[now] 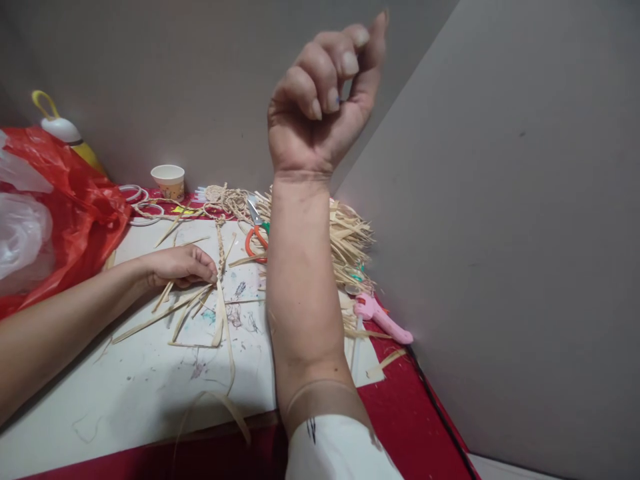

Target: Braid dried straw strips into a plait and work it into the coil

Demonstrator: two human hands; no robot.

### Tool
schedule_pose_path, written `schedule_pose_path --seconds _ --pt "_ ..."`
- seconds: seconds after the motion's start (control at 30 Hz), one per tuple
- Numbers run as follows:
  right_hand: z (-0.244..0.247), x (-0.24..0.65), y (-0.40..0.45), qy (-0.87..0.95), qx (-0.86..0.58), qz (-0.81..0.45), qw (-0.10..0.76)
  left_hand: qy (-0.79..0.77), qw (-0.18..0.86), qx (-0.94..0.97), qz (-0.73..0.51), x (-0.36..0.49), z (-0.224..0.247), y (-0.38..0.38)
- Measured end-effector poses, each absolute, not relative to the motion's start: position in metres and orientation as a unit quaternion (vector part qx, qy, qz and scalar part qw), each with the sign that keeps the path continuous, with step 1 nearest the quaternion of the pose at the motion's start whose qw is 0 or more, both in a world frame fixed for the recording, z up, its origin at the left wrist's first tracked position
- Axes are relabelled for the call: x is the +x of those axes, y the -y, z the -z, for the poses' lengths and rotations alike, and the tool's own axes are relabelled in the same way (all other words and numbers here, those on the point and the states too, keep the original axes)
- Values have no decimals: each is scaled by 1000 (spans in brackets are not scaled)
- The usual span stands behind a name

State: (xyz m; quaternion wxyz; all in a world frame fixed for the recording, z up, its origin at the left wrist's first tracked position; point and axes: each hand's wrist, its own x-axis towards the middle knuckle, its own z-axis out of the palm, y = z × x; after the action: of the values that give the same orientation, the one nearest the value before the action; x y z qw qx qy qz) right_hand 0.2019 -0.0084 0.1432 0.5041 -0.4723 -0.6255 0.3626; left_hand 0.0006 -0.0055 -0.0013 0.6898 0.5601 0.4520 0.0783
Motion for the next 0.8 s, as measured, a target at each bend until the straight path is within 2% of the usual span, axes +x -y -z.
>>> schedule_pose_path --seconds 0.07,0.17,0.2,0.27,0.4,0.47,0.57,0.67,0.73,0.8 --pt "-145 201 3 623 -458 -331 542 -452 694 554 -83 1 2 6" --pt "-138 185 -13 567 -363 -284 683 -447 696 556 -84 0 2 6" --pt "-132 178 -18 552 -339 -285 707 -446 695 558 -83 0 2 6" --pt "-115 164 -21 615 -347 -310 637 -446 691 563 -82 -1 2 5" --pt "-85 160 -3 781 -401 -369 305 -440 698 559 -82 -1 0 4" --pt "-79 170 14 807 -408 -380 196 -431 711 550 -81 -1 -1 4" --pt "-74 187 37 835 -414 -353 81 -431 726 530 -83 -2 -2 5" --pt "-60 197 55 864 -440 -244 -28 -429 734 520 -84 -4 -2 3" --pt "-46 200 64 871 -452 -180 -70 -420 738 522 -83 -5 -2 2" --pt "-32 201 72 878 -447 -153 -70 -413 741 523 -82 -7 -1 0"
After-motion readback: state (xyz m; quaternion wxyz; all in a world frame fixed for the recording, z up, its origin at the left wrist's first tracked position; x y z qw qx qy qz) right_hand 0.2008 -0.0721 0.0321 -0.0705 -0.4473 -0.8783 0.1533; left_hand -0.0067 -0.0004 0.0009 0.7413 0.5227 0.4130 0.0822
